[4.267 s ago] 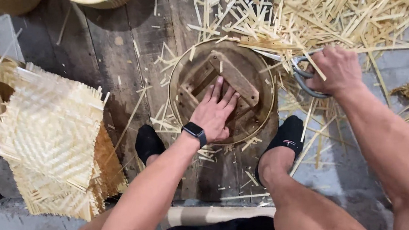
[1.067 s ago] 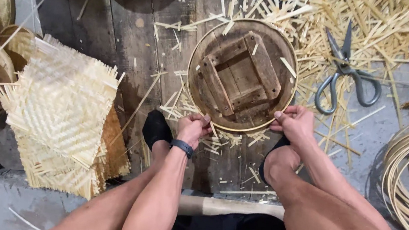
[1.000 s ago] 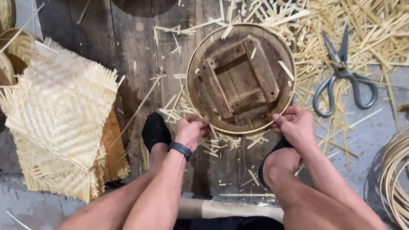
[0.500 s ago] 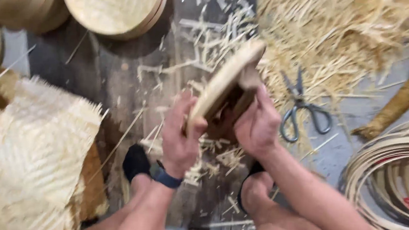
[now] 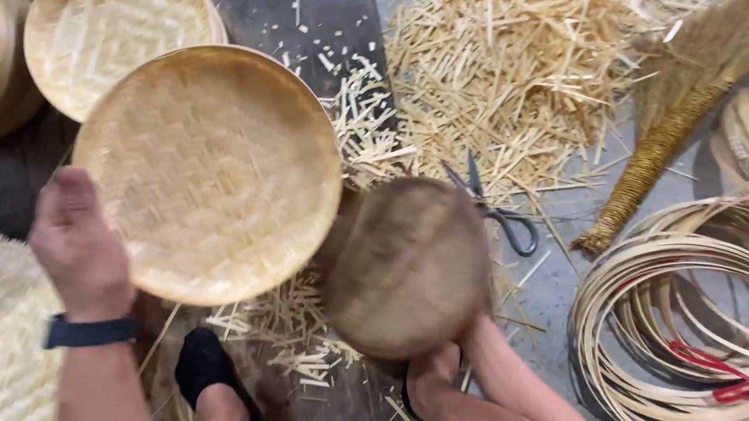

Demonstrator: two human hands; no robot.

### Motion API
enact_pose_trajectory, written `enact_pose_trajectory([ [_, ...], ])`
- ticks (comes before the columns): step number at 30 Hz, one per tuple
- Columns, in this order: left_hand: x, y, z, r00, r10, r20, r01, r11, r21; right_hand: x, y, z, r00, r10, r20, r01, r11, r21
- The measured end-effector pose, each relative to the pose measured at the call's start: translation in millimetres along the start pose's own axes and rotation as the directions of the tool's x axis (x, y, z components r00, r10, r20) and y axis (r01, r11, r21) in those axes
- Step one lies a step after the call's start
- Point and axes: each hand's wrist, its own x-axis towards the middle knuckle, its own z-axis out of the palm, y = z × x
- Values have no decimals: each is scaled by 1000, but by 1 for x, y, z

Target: Assemble and trim woven bamboo components to create steamer baskets.

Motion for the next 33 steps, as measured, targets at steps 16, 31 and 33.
enact_pose_trajectory([
  [16,-64,-116,127,833,537,135,-488,598,636,-28,53,-23,885,-444,-139,76,434,-898],
  [31,-100,-175,58,645,281,711,-717,545,435,-36,59,-2,899,-438,-12,117,266,-957],
  [33,-23,-151,25,512,451,731,-851,378,364,-33,60,-10,901,-435,6,126,249,-960],
])
